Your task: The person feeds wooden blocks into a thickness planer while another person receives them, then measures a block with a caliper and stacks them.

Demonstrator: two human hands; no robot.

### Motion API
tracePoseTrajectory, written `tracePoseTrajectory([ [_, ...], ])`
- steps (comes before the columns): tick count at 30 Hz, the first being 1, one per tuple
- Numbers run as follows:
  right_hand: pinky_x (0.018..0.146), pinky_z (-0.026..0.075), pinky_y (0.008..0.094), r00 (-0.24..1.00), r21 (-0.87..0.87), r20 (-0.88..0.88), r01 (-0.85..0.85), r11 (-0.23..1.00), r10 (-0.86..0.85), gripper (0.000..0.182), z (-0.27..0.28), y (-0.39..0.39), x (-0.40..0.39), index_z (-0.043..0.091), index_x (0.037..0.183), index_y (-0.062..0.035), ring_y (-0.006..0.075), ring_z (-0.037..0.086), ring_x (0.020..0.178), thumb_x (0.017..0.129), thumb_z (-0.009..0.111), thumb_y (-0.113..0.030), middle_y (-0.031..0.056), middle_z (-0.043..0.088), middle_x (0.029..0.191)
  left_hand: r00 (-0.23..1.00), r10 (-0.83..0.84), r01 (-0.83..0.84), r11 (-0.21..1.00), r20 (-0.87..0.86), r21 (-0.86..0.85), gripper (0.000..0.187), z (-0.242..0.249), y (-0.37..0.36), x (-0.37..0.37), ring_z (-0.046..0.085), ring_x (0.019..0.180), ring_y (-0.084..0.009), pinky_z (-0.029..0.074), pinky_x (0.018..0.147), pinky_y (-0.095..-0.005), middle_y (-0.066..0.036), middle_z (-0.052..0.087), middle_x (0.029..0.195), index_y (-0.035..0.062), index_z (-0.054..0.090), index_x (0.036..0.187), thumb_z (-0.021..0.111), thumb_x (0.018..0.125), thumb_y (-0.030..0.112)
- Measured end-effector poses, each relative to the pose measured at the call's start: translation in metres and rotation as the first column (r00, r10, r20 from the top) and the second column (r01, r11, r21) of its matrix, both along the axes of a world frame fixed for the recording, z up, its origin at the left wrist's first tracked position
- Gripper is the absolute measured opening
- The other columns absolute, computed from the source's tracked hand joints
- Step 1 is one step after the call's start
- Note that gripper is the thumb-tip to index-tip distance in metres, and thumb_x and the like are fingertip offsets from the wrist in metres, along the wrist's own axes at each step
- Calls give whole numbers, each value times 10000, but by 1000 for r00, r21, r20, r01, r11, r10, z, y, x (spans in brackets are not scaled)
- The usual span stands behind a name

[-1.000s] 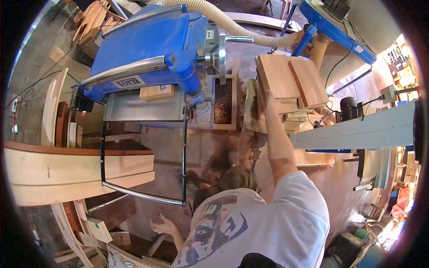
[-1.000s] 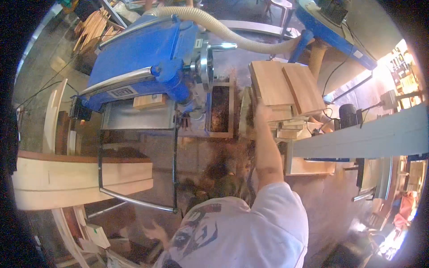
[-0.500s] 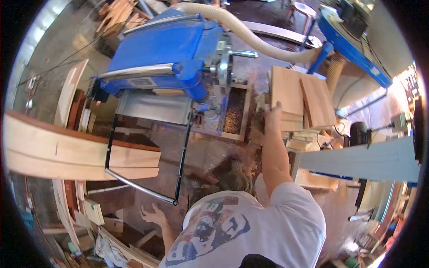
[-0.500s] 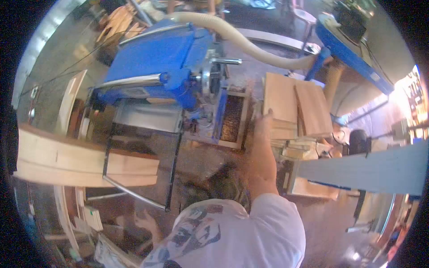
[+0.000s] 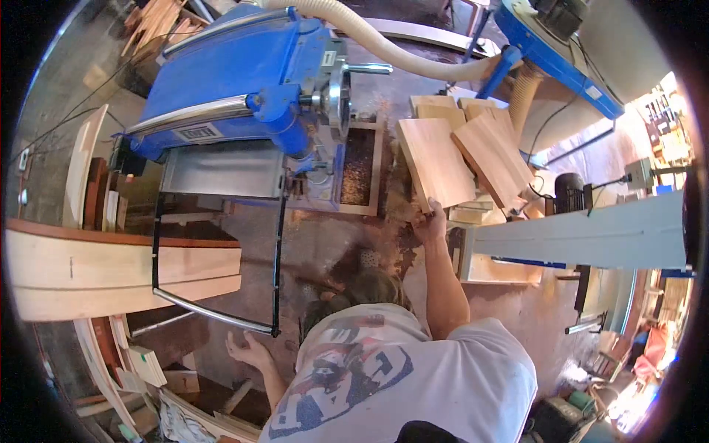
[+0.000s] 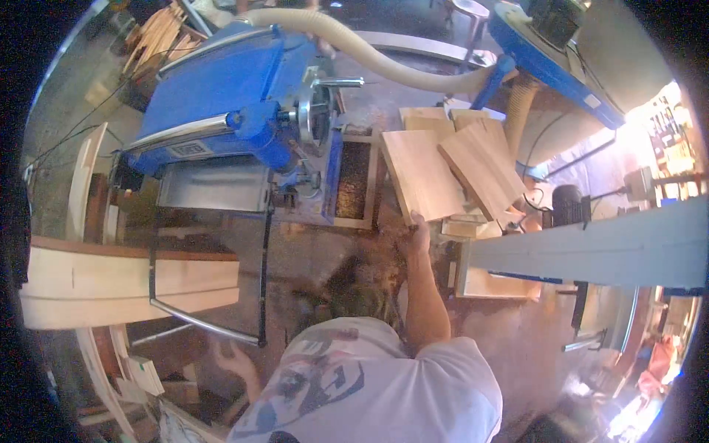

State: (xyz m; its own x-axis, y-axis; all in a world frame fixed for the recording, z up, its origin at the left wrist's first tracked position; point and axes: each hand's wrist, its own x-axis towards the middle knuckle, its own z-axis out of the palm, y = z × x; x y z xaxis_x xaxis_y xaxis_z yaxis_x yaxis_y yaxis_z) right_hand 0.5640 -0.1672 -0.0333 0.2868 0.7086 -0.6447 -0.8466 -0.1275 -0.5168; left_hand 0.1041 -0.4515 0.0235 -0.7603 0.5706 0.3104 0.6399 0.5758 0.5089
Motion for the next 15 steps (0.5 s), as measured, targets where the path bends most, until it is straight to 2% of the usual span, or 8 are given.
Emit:
tracePoseTrajectory([
  [1, 501, 428, 332, 997, 8, -79, 4, 1000, -3, 291, -3, -7, 4, 554, 898, -69, 120, 471, 507, 793, 712, -290, 13, 522, 699, 997, -73, 73, 996, 6, 49, 476, 4, 10, -1, 388, 1248, -394, 338, 1049, -496, -247, 420, 1304, -3, 507, 1301, 661, 873, 139],
  [4, 455, 397, 284, 996, 83, -23, -80, 993, 82, 317, 9, -22, 17, 543, 890, -66, 109, 440, 472, 773, 719, -301, 22, 535, 693, 994, -90, 90, 996, 67, 7, 454, 11, 42, -13, 386, 1256, -377, 338, 1049, -480, -244, 415, 1314, -3, 514, 1290, 656, 882, 137],
  [5, 434, 378, 266, 990, 97, -112, -72, 993, 83, 323, 16, -21, 27, 540, 883, -66, 105, 422, 454, 769, 722, -308, 21, 532, 677, 983, -150, 141, 986, 105, 87, 443, 9, 50, -19, 397, 1252, -360, 352, 1035, -466, -232, 404, 1339, 9, 513, 1295, 650, 896, 145],
  [7, 391, 340, 230, 953, 112, -291, -59, 992, 90, 337, 35, -12, 49, 535, 868, -68, 95, 385, 416, 763, 728, -324, 20, 526, 643, 973, -178, 166, 982, 147, 89, 423, 22, 73, -19, 407, 1247, -342, 363, 1023, -462, -215, 396, 1359, 16, 514, 1292, 640, 908, 138],
  [8, 346, 288, 199, 961, -22, -275, 2, 1000, -8, 335, 67, -5, 51, 529, 840, -69, 84, 342, 378, 770, 724, -332, 13, 489, 575, 966, -195, 182, 979, 168, 89, 413, 29, 81, -20, 412, 1245, -333, 368, 1018, -459, -206, 392, 1369, 20, 514, 1291, 635, 913, 134],
  [10, 350, 309, 213, 961, -15, -274, 18, 1000, -21, 283, 94, 5, 59, 537, 835, -88, 68, 355, 388, 806, 692, -323, 9, 494, 581, 923, -281, 243, 955, 264, 170, 387, 35, 94, -19, 421, 1239, -317, 381, 1007, -442, -187, 397, 1371, 31, 516, 1288, 618, 925, 120],
  [13, 390, 280, 230, 981, -36, 142, -128, 991, 132, 201, 96, -27, 18, 534, 854, -111, 94, 344, 399, 819, 670, -255, -12, 441, 581, 871, -366, 292, 923, 329, 252, 359, 44, 108, -13, 430, 1233, -300, 391, 999, -409, -170, 405, 1368, 40, 521, 1281, 601, 937, 106],
  [15, 375, 287, 225, 984, -16, 152, -88, 996, 90, 189, 101, -68, -3, 536, 849, -119, 78, 356, 412, 817, 666, -253, -8, 471, 605, 847, -421, 333, 896, 326, 293, 340, 42, 106, -17, 475, 1195, -265, 407, 984, -366, -153, 476, 1313, 29, 528, 1271, 593, 949, 115],
])
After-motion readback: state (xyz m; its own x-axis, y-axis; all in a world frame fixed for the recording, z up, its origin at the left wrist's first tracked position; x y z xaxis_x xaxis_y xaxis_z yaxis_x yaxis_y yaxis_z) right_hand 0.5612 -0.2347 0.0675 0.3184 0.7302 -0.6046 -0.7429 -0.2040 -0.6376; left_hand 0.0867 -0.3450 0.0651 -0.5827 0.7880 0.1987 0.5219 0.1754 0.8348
